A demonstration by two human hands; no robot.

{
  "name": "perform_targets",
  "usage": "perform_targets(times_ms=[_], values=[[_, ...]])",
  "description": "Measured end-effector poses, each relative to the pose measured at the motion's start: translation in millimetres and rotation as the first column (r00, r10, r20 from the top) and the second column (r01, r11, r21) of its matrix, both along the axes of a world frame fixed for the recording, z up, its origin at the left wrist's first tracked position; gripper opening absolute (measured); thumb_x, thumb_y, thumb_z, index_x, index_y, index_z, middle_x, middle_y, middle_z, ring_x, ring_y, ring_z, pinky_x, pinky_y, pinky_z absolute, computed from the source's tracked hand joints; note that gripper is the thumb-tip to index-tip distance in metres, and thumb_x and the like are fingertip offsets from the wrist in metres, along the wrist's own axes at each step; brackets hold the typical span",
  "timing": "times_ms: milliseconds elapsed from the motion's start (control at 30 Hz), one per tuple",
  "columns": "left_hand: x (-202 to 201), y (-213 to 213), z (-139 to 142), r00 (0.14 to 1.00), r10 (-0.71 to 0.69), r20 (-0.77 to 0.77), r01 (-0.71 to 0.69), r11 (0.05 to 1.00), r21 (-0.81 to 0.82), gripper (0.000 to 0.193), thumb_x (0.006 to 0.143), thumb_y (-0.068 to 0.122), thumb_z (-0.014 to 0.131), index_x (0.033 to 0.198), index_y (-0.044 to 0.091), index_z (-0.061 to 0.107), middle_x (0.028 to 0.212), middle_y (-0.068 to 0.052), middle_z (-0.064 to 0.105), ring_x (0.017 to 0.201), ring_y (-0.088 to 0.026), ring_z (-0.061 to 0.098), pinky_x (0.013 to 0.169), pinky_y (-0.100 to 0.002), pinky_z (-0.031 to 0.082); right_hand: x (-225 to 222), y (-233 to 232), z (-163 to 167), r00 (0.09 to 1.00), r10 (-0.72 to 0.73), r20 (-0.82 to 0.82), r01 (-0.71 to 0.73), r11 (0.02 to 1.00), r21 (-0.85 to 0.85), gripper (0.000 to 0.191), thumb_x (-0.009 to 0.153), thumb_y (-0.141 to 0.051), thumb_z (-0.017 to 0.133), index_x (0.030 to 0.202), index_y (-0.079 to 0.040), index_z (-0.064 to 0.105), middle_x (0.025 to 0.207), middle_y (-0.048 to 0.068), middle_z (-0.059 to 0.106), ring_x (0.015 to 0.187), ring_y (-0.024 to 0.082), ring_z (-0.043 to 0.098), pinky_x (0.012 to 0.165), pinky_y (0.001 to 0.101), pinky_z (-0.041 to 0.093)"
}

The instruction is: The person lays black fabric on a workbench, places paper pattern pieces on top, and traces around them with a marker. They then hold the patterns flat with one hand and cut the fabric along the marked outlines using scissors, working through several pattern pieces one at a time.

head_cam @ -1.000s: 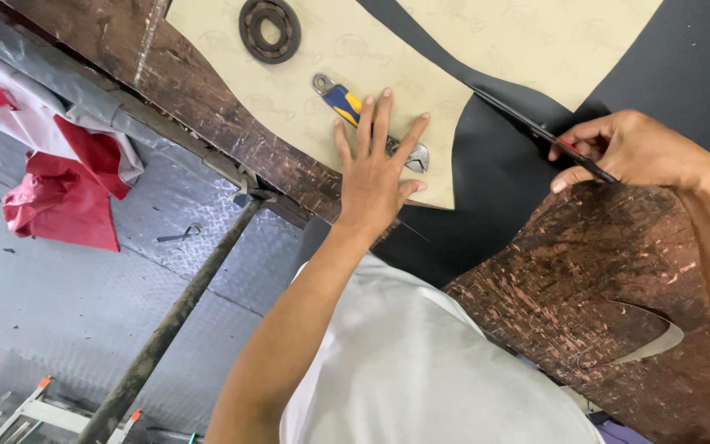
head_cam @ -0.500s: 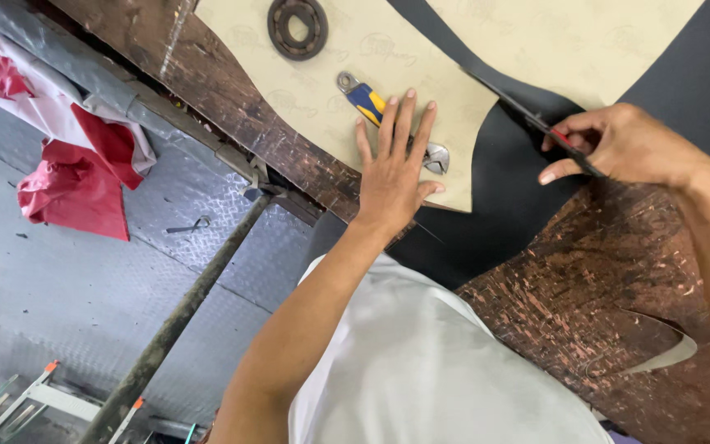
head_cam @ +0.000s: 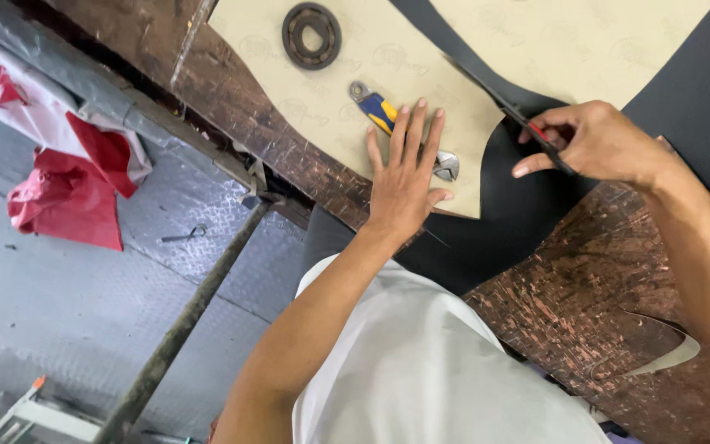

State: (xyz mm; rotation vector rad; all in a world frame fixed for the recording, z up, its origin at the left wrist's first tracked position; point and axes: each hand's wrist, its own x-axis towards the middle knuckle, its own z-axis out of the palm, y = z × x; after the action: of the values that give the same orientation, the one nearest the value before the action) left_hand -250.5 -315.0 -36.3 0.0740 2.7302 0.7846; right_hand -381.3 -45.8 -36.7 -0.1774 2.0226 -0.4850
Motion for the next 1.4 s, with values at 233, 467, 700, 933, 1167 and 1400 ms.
perform_targets(times_ms=[233,467,700,933,1167,1400], values=[[-10.1,-15.2,5.4,0.998,0.048,-0.038,-0.040,0.982,0.184,0.110,0.076,0.054,0.082,0.159,0.007,0.026,0.165,-0.017,0.026,0.155,-0.036,0.023,0.121,-0.074,0.013,-6.3,-12.0,0.8,0.998,-0.068,-0.006,0.067,0.991,-0.113,0.058,0.059,-0.046,0.091,0.104,-0.011,0.081,0.070,-0.001,0.068,0.068,0.017,0.062,0.062,0.0353,0.049],[-80.9,-106.2,-32.4,0.900,0.221,-0.375,-0.229,0.973,0.022,0.054,0.096,0.037,0.075,0.142,0.014,0.059,0.158,-0.009,0.045,0.150,-0.030,0.039,0.127,-0.067,0.015,-13.3,-39.7,0.0,0.996,-0.078,-0.034,0.079,0.996,0.031,0.070,0.056,-0.044,0.093,0.114,-0.008,0.078,0.070,0.004,0.064,0.060,0.019,0.059,0.052,0.0371,0.045],[-113.1,-153.2,-48.1,0.861,0.187,-0.473,-0.200,0.979,0.023,0.046,0.096,0.040,0.076,0.134,0.016,0.067,0.145,-0.008,0.047,0.139,-0.030,0.042,0.127,-0.065,0.020,-18.7,-59.6,9.0,0.995,-0.101,0.018,0.099,0.989,0.107,0.067,0.058,-0.045,0.090,0.111,-0.005,0.080,0.062,0.006,0.061,0.055,0.019,0.054,0.050,0.0348,0.038],[-120.7,-156.5,-50.1,0.872,0.174,-0.458,-0.187,0.982,0.017,0.053,0.094,0.043,0.074,0.140,0.019,0.062,0.155,-0.012,0.042,0.148,-0.034,0.036,0.127,-0.072,0.012,-33.5,-88.4,12.4,0.997,-0.078,-0.015,0.078,0.996,0.037,0.067,0.058,-0.044,0.092,0.110,-0.005,0.077,0.060,0.003,0.054,0.055,0.017,0.051,0.050,0.0340,0.039],[-125.6,-159.7,-50.3,0.866,0.168,-0.472,-0.195,0.981,-0.007,0.054,0.097,0.044,0.071,0.146,0.025,0.058,0.163,-0.009,0.036,0.155,-0.032,0.030,0.127,-0.077,0.005,-46.1,-115.0,22.2,0.992,-0.114,0.051,0.109,0.989,0.102,0.066,0.056,-0.041,0.093,0.109,-0.006,0.078,0.062,0.003,0.053,0.056,0.018,0.050,0.051,0.0357,0.039],[-124.6,-160.7,-51.1,0.873,0.181,-0.454,-0.198,0.980,0.009,0.051,0.099,0.041,0.069,0.147,0.026,0.058,0.163,-0.008,0.038,0.155,-0.032,0.032,0.128,-0.076,0.006,-55.4,-135.3,14.9,0.991,-0.126,0.040,0.125,0.992,0.019,0.075,0.055,-0.041,0.093,0.118,-0.005,0.074,0.061,0.000,0.059,0.054,0.015,0.054,0.047,0.0344,0.042]])
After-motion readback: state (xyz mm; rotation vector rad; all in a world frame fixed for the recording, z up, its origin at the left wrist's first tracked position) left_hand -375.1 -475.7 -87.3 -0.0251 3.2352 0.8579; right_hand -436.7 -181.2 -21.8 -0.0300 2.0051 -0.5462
